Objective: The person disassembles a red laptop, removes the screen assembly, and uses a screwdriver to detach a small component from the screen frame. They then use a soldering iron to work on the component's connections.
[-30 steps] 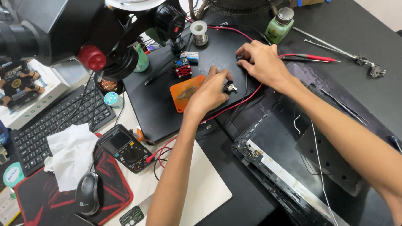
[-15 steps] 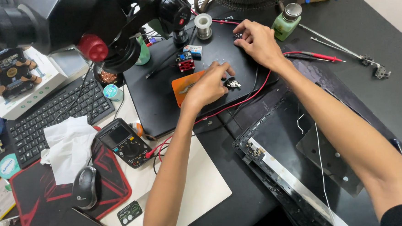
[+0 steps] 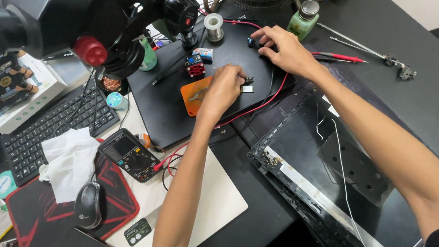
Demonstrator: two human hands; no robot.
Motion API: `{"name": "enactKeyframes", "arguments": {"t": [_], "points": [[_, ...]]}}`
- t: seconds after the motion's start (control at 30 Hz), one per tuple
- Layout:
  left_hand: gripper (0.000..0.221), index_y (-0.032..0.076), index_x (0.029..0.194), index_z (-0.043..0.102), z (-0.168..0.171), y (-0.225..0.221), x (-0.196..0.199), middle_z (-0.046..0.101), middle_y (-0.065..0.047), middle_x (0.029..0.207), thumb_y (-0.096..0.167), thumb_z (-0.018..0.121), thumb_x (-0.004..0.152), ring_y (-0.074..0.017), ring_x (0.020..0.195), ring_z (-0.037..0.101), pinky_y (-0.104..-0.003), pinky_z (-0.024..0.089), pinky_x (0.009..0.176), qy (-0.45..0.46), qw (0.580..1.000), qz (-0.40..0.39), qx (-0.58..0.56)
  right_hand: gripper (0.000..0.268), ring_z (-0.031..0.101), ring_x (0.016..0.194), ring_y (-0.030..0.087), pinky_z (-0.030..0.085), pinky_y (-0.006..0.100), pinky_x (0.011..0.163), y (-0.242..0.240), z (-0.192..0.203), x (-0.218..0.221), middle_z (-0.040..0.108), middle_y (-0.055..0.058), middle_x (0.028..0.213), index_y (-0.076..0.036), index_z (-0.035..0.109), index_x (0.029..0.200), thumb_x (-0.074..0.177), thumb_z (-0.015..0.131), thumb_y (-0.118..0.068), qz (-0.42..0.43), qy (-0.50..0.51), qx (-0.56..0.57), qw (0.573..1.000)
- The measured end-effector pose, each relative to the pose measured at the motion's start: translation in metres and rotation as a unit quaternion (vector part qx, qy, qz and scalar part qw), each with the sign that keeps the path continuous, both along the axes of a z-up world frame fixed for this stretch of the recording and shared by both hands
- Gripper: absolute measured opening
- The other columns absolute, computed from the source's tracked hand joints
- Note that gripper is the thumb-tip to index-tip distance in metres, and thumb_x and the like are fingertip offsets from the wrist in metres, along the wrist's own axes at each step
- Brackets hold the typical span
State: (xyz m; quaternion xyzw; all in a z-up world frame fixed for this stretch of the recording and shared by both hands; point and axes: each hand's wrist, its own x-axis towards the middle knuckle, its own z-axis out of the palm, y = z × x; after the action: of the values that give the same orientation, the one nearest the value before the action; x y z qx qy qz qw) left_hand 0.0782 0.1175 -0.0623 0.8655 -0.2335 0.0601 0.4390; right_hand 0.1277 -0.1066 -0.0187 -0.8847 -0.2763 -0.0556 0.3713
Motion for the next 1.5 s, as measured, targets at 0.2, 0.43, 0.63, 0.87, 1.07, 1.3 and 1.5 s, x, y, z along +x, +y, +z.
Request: {"name": "enactKeyframes", "arguments": {"t": [0.2,0.43,0.63,0.87,1.07,1.3,1.5], "points": [[0.008,0.0,0.097,0.07,-0.004,0.003,0.002,0.07,-0.02,0.096,0.004,0.068,0.09,-0.0352,0.095,0.07,-0.044,0.053,0.088,0.005,1.0,0.023,-0.014,0.034,0.069,0.097,0.021,0.056,0.036,0.09,-0.008,0.001,-0.01,0.065,0.011,0.108,-0.002,0.065,0.126,0.093,0.072,-0.003,0.002,0.004,0.017,1.0],[0.01,0.0,0.095,0.069,-0.004,0.003,0.001,0.069,-0.021,0.1,0.001,0.066,0.086,-0.0369,0.098,0.066,-0.046,0.051,0.089,-0.023,0.999,0.028,-0.012,0.036,0.07,0.1,0.022,0.055,0.037,0.091,-0.016,0.01,-0.027,0.067,0.012,0.108,-0.003,0.066,0.126,0.091,0.074,-0.009,0.0,0.004,-0.001,1.0],[0.013,0.002,0.098,0.07,-0.005,0.0,0.0,0.068,-0.019,0.098,-0.001,0.062,0.088,-0.0354,0.096,0.068,-0.045,0.051,0.09,0.012,0.999,0.031,0.0,0.036,0.069,0.108,0.022,0.054,0.036,0.087,-0.021,0.039,-0.067,0.068,0.01,0.118,-0.008,0.066,0.127,0.092,0.071,-0.017,-0.028,0.043,-0.016,0.999],[0.02,0.001,0.106,0.071,-0.011,0.004,0.004,0.067,-0.02,0.101,0.001,0.066,0.087,-0.0367,0.099,0.065,-0.045,0.05,0.091,0.01,1.0,0.022,0.011,0.038,0.068,0.109,0.029,0.053,0.04,0.092,-0.043,0.073,-0.129,0.068,0.012,0.122,-0.01,0.067,0.126,0.093,0.07,-0.028,-0.019,0.014,-0.071,0.997],[0.029,0.001,0.114,0.069,-0.01,0.002,0.0,0.067,-0.021,0.104,0.003,0.07,0.086,-0.0378,0.101,0.065,-0.046,0.05,0.092,-0.023,0.999,0.023,0.012,0.048,0.066,0.11,0.033,0.053,0.043,0.09,-0.087,0.087,-0.188,0.067,0.013,0.122,-0.014,0.066,0.13,0.089,0.068,-0.038,-0.07,0.054,-0.16,0.983],[0.035,0.004,0.122,0.066,0.049,-0.009,-0.03,0.064,-0.023,0.115,0.009,0.073,0.087,-0.0429,0.108,0.063,-0.05,0.05,0.093,-0.02,0.995,0.063,0.069,0.061,0.07,0.104,0.029,0.057,0.043,0.086,-0.175,0.046,-0.228,0.067,0.015,0.119,-0.015,0.065,0.138,0.086,0.072,-0.045,-0.273,0.128,-0.265,0.916],[0.033,0.009,0.121,0.067,0.074,-0.037,-0.058,0.066,-0.018,0.114,0.02,0.072,0.09,-0.0406,0.107,0.064,-0.05,0.05,0.089,-0.011,0.994,0.058,0.092,0.053,0.073,0.095,0.025,0.059,0.039,0.088,-0.195,0.014,-0.237,0.072,0.013,0.105,-0.012,0.072,0.126,0.085,0.075,-0.045,-0.293,0.183,-0.26,0.902]]}}
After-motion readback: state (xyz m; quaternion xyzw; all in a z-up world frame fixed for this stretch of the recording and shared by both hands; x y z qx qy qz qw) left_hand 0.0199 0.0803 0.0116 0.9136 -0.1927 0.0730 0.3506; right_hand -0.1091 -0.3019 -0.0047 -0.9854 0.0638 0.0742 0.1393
